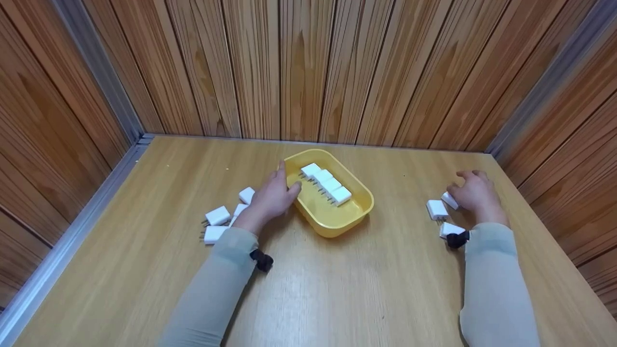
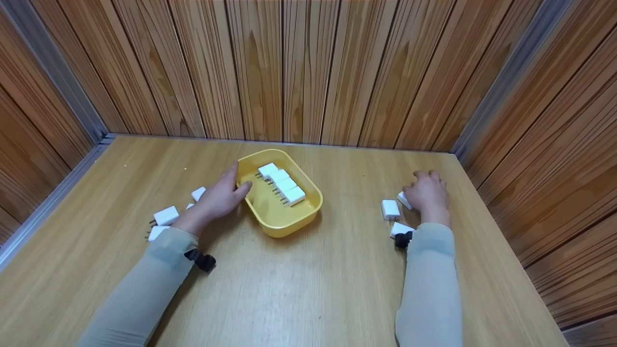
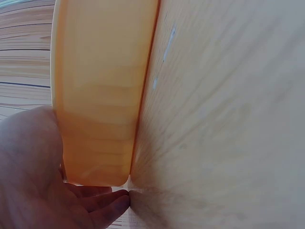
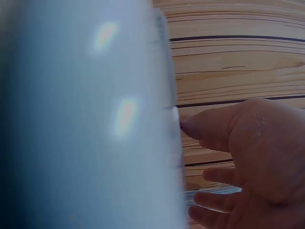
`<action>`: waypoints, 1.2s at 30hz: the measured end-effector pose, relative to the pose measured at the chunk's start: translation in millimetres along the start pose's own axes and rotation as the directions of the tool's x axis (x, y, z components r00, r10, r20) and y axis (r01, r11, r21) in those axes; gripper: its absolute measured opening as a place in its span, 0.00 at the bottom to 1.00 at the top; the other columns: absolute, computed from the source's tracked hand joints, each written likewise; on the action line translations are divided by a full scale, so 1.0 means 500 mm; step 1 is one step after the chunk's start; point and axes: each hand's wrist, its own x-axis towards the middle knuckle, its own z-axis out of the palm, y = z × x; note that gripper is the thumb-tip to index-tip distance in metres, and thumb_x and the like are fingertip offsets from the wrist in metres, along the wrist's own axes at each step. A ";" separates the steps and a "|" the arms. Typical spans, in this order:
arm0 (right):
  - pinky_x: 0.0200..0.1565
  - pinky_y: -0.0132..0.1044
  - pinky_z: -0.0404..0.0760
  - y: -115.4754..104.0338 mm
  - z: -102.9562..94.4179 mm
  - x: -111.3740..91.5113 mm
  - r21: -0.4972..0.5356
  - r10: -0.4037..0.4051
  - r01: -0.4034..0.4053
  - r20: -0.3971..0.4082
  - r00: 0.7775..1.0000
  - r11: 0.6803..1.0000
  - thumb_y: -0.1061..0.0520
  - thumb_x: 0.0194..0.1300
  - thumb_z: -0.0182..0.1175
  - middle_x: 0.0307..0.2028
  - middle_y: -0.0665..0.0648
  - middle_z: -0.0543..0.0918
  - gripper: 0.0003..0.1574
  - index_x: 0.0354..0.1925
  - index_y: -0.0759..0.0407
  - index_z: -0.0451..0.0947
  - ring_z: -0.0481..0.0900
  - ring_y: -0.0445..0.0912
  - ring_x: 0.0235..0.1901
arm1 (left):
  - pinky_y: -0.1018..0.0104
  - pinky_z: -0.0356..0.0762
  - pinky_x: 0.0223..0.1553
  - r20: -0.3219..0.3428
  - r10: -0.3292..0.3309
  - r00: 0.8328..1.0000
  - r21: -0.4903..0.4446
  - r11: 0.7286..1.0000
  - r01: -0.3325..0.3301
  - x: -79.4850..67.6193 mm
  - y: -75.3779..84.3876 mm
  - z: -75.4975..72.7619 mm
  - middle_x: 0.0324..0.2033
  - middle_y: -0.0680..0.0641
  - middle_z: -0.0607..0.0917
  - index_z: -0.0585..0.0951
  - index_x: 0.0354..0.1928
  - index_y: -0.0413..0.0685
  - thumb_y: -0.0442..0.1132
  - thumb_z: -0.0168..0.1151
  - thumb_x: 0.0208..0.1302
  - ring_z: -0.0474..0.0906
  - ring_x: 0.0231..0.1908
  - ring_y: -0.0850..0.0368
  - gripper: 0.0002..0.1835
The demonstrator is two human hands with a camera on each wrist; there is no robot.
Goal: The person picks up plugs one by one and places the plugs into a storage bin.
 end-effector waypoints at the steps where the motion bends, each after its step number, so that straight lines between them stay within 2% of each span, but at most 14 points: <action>1: 0.71 0.85 0.56 0.002 0.001 0.002 0.001 0.006 -0.006 0.015 1.000 1.000 0.42 0.85 0.55 0.83 0.83 0.45 0.45 0.85 0.67 0.59 0.50 0.84 0.77 | 0.43 0.73 0.70 -0.001 0.000 1.000 0.001 1.000 0.000 0.000 0.000 0.000 0.86 0.39 0.60 0.37 0.92 0.53 0.64 0.50 0.83 0.71 0.71 0.40 0.51; 4: 0.72 0.83 0.57 0.006 0.004 0.005 0.014 0.021 -0.022 0.054 0.998 1.000 0.41 0.87 0.51 0.82 0.83 0.50 0.45 0.84 0.68 0.60 0.53 0.83 0.77 | 0.43 0.74 0.69 -0.003 -0.002 1.000 -0.004 1.000 0.002 0.000 0.000 0.001 0.86 0.39 0.59 0.37 0.92 0.54 0.64 0.51 0.83 0.72 0.70 0.40 0.51; 8: 0.72 0.80 0.62 0.005 0.003 0.002 0.033 0.039 -0.043 0.104 0.994 0.999 0.38 0.88 0.48 0.78 0.82 0.62 0.44 0.82 0.70 0.62 0.60 0.80 0.75 | 0.45 0.79 0.63 -0.005 -0.005 1.000 -0.014 1.000 0.005 -0.001 0.000 0.000 0.85 0.39 0.60 0.38 0.92 0.54 0.64 0.52 0.83 0.75 0.68 0.40 0.52; 11: 0.71 0.76 0.67 -0.001 -0.002 -0.004 0.037 0.058 -0.063 0.143 0.988 0.997 0.36 0.88 0.47 0.73 0.79 0.69 0.44 0.80 0.70 0.64 0.67 0.76 0.70 | 0.43 0.77 0.67 -0.011 0.017 1.000 0.012 1.000 -0.016 -0.001 0.000 -0.001 0.84 0.37 0.61 0.39 0.92 0.50 0.64 0.51 0.83 0.74 0.69 0.40 0.51; 14: 0.68 0.73 0.71 -0.007 -0.007 -0.008 0.035 0.065 -0.072 0.175 0.982 0.997 0.35 0.88 0.47 0.69 0.76 0.74 0.44 0.78 0.69 0.68 0.71 0.71 0.65 | 0.42 0.71 0.74 -0.020 0.037 0.999 0.043 0.998 -0.037 0.000 -0.001 -0.002 0.84 0.35 0.63 0.40 0.92 0.47 0.64 0.50 0.83 0.73 0.71 0.41 0.51; 22: 0.64 0.68 0.76 -0.020 -0.015 -0.017 0.038 0.051 -0.063 0.242 0.969 0.997 0.36 0.87 0.52 0.68 0.75 0.76 0.42 0.75 0.69 0.72 0.74 0.68 0.63 | 0.40 0.64 0.79 -0.007 0.022 1.000 0.026 0.999 -0.022 0.000 -0.001 -0.001 0.86 0.36 0.59 0.38 0.92 0.51 0.65 0.49 0.83 0.69 0.76 0.41 0.52; 27: 0.67 0.71 0.74 -0.025 -0.017 -0.023 0.050 0.049 -0.064 0.263 0.964 0.997 0.36 0.84 0.58 0.70 0.75 0.75 0.43 0.76 0.68 0.72 0.73 0.69 0.64 | 0.40 0.62 0.80 -0.007 0.011 1.000 0.009 1.000 -0.011 0.000 0.001 -0.001 0.87 0.37 0.58 0.38 0.92 0.51 0.64 0.50 0.83 0.66 0.78 0.41 0.51; 32: 0.68 0.74 0.71 -0.028 -0.017 -0.027 0.039 0.011 -0.022 0.257 0.966 0.999 0.45 0.81 0.63 0.70 0.77 0.75 0.39 0.75 0.69 0.72 0.72 0.71 0.65 | 0.41 0.66 0.78 -0.006 0.013 1.000 0.011 1.000 -0.013 0.000 0.000 -0.001 0.86 0.37 0.59 0.38 0.92 0.51 0.64 0.50 0.83 0.70 0.74 0.41 0.51; 36: 0.64 0.71 0.75 -0.030 -0.017 -0.028 0.031 0.003 -0.011 0.255 0.967 0.999 0.49 0.80 0.63 0.68 0.76 0.77 0.35 0.74 0.69 0.73 0.73 0.70 0.62 | 0.42 0.71 0.73 -0.003 0.014 1.000 0.008 1.000 -0.014 -0.001 0.000 -0.001 0.86 0.37 0.60 0.38 0.92 0.51 0.65 0.50 0.83 0.71 0.71 0.41 0.51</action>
